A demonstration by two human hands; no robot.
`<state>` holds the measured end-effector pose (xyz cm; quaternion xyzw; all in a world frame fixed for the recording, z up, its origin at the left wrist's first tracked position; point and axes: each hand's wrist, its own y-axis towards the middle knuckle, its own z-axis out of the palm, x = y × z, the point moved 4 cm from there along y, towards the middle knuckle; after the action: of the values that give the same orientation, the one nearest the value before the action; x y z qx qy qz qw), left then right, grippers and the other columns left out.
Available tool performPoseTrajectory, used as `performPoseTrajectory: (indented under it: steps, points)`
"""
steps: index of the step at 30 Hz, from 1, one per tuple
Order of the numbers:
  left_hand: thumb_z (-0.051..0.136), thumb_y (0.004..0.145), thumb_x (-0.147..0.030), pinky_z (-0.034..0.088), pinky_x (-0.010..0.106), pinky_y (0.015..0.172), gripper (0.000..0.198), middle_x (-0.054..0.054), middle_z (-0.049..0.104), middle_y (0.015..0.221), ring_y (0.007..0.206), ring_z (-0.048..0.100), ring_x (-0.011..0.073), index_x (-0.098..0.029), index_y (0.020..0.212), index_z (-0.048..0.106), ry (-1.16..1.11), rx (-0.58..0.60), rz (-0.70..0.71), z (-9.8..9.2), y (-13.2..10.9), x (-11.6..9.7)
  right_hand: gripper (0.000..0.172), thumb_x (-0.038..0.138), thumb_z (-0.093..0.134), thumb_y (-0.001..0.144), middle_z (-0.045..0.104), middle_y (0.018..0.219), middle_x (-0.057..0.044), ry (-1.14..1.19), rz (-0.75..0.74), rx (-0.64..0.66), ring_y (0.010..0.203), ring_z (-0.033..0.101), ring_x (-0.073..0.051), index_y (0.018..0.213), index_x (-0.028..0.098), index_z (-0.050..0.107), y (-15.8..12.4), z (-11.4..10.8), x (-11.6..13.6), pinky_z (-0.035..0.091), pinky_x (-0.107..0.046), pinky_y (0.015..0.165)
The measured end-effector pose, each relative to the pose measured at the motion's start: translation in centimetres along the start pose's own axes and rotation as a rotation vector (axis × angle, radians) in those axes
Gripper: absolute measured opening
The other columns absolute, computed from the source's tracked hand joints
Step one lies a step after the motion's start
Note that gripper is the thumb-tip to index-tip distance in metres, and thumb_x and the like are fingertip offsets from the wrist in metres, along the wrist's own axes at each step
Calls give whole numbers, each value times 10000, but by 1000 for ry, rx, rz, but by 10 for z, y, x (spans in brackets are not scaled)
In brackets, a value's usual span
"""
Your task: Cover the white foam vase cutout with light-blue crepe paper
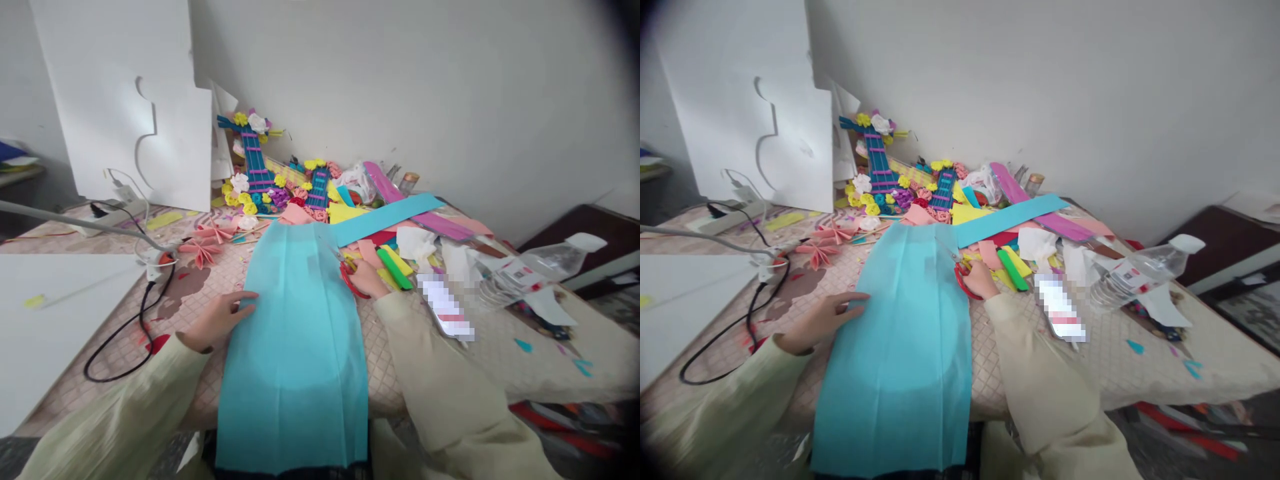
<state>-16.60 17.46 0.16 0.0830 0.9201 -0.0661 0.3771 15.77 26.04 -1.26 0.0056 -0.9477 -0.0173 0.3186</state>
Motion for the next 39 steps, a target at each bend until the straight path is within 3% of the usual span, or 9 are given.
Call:
performPoseTrajectory:
  steps: [3, 8, 13, 18, 21, 24, 29, 36, 39]
  points:
    - [461, 751, -413, 362, 246, 471, 406, -10, 531, 550, 495, 472, 143, -168, 1041, 605, 53, 23, -1, 2, -6, 1, 202, 335, 589, 697, 648, 762, -59, 9, -15, -26, 711, 583, -183, 789, 155, 599, -3, -2, 0, 422, -269, 617]
    - [520, 714, -341, 462, 275, 650, 412, 75, 568, 1111, 800, 573, 186, -186, 1093, 565, 23, 81, 60, 8, -17, 1, 189, 352, 568, 668, 632, 693, -55, 14, -53, -23, 656, 569, -189, 704, 166, 577, -3, -2, 1, 392, -257, 564]
    - [500, 721, -313, 471, 315, 776, 413, 103, 491, 1237, 1037, 513, 244, -181, 1109, 554, -9, -22, 46, 1, -14, 10, 168, 346, 547, 659, 580, 609, -22, 20, -81, -50, 594, 529, -169, 629, 183, 518, -7, -2, 7, 371, -255, 545]
    - [513, 706, -258, 482, 253, 538, 647, 92, 150, 1444, 619, 565, 97, -283, 1317, 304, -60, 64, 97, -5, -9, 7, 130, 312, 516, 674, 591, 647, -32, 57, -88, -105, 618, 527, -173, 649, 184, 510, -12, -4, 13, 382, -265, 569]
    - [490, 722, -217, 465, 223, 518, 709, 70, 73, 1459, 557, 516, 48, -340, 1351, 187, -90, 47, 179, -10, -8, -2, 118, 302, 527, 662, 599, 671, -35, 83, -71, -135, 629, 534, -176, 672, 185, 511, -15, -5, 13, 395, -267, 576]
    - [487, 736, -211, 462, 212, 540, 683, 63, 111, 1455, 602, 518, 57, -334, 1347, 208, -83, -4, 223, -13, -8, -6, 131, 318, 531, 662, 593, 659, -29, 99, -51, -151, 615, 538, -174, 676, 190, 504, -17, -6, 12, 402, -265, 569]
    - [475, 763, -311, 448, 228, 492, 466, 99, 294, 1395, 487, 445, 37, -234, 1222, 451, -75, -30, 147, -13, -1, 2, 161, 345, 530, 668, 562, 606, -15, 83, -68, -131, 599, 534, -177, 622, 200, 478, -15, -4, 13, 391, -271, 564]
    - [510, 728, -360, 494, 268, 646, 367, 65, 561, 1156, 697, 592, 137, -189, 1049, 557, -11, -164, 95, -28, 14, 22, 148, 331, 522, 664, 569, 601, -15, 51, -91, -113, 595, 542, -178, 609, 204, 471, -11, 2, 12, 393, -278, 570]
    - [486, 748, -367, 483, 271, 632, 333, 54, 646, 953, 654, 585, 147, -183, 1010, 577, 125, -216, 94, -32, 17, 12, 149, 336, 523, 661, 580, 611, -21, 43, -89, -115, 597, 544, -181, 611, 205, 473, -11, 3, 12, 392, -277, 562]
